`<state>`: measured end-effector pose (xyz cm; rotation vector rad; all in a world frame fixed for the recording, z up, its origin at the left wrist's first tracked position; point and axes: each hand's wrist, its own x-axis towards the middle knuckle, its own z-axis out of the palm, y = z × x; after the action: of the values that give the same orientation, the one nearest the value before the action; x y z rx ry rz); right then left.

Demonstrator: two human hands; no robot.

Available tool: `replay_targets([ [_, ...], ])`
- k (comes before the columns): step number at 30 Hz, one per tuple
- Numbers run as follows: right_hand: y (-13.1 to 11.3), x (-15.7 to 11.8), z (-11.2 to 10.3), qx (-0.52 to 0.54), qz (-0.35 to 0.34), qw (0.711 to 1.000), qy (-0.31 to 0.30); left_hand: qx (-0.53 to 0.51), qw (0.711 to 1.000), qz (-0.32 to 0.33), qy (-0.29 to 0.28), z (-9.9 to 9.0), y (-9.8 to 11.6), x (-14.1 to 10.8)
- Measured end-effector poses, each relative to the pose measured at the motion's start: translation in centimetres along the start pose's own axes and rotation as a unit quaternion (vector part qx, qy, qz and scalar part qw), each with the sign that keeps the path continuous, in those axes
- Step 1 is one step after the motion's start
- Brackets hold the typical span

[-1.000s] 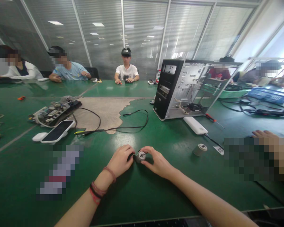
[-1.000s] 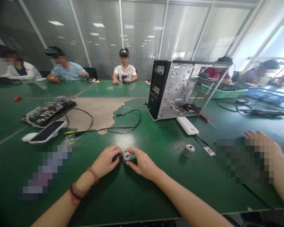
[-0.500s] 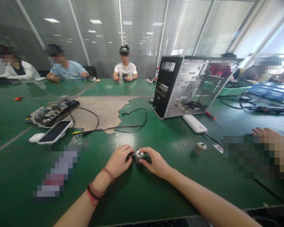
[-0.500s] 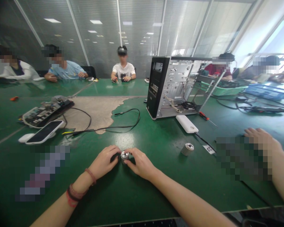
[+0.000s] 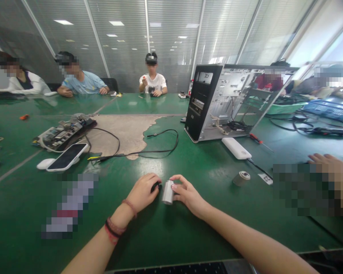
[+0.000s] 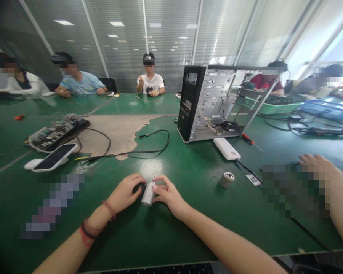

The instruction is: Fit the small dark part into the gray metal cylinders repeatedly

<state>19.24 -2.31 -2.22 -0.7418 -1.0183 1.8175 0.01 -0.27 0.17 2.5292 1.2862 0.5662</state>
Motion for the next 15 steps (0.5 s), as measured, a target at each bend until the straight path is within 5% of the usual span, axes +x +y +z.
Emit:
replay_targets([
  [6, -0.19, 0.21, -0.51, 0.186, 0.146, 0.971, 0.026, 0.003, 1.000, 0.002, -0.003, -0.03, 0.18, 0.09],
  [15, -0.72, 0.31, -0.55, 0.248, 0.178, 0.951, 0.044, 0.003, 1.000, 0.003, 0.004, -0.10, 0.26, 0.04],
])
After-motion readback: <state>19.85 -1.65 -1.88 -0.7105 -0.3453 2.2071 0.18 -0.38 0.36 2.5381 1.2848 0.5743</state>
